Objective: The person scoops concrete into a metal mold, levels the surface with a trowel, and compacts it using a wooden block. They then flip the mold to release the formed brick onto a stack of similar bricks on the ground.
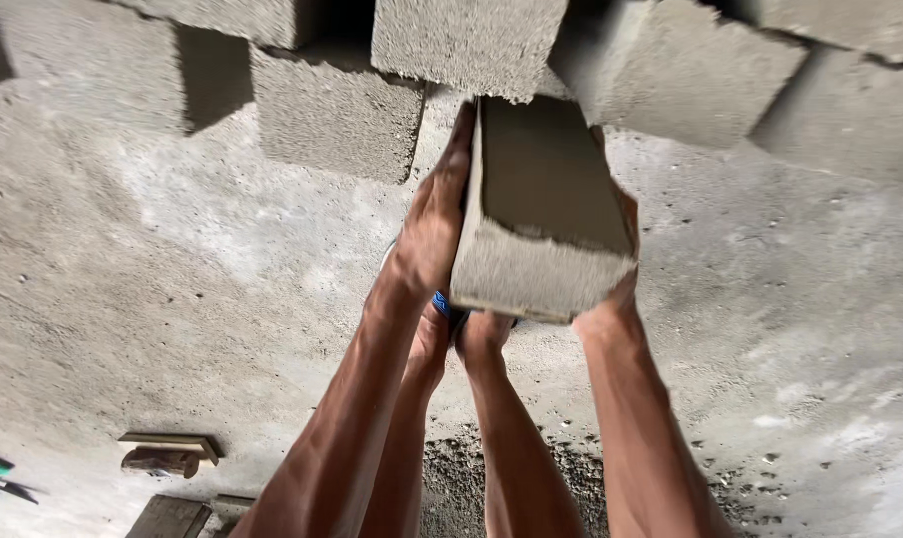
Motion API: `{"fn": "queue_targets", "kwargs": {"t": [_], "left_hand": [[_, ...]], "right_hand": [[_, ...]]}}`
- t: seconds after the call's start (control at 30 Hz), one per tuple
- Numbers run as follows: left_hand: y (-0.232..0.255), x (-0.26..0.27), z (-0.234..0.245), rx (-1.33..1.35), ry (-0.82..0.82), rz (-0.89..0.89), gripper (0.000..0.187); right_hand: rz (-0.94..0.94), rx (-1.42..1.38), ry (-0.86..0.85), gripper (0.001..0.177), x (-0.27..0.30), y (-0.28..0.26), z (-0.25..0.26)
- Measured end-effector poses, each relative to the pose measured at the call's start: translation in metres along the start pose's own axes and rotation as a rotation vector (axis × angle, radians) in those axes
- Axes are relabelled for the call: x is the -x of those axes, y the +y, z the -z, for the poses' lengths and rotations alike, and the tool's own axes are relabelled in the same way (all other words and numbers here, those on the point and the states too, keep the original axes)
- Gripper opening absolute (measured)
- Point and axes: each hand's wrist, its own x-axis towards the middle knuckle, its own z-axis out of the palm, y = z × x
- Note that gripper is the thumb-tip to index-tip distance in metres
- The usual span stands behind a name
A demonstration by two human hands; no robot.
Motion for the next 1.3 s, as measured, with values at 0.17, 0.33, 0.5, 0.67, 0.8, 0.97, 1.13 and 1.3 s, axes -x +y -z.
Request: {"fn": "queue_targets", "kwargs": {"t": [0.17,0.33,0.5,0.67,0.8,0.97,1.13,1.3], "left_hand": [[-0.056,-0.049,0.005,-0.358,-0.066,-0.147,0.045],[-0.021,-0.066,0.0,0.138,0.066,0.228,0.052],[-0.046,-0.075,-0.008,0.138,0.164,0.479,0.025],[-0.063,-0.083,-0.012,-0.18,0.092,0.229,0.025],[-0.052,-0.075,-0.015,-0.12,0.095,0.226,0.022],[-0.055,-0.03,-0.024,-0.232,0.237,0.169,0.05],[-0.082,-0.028,-0.043,-0.205,0.256,0.184,0.044],[0.078,0.084,0.0,-0.761,-0.047,0.621,0.05]], "right_hand": [[-0.367,0.146,0.614,0.047,-0.036,-0.012,-0.023],[-0.34,-0.015,0.668,0.042,-0.051,-0.008,-0.011],[-0.353,0.006,0.596,0.043,-0.058,-0.014,-0.013],[-0.351,-0.036,0.572,0.05,-0.059,-0.01,-0.002],[-0.289,-0.148,0.318,0.056,-0.061,-0.001,0.016],[-0.282,-0.126,0.408,0.045,-0.058,0.006,-0.004],[-0.252,-0.124,0.547,0.036,-0.035,0.02,-0.021],[-0.251,-0.092,0.653,0.029,0.068,-0.019,-0.073]]}}
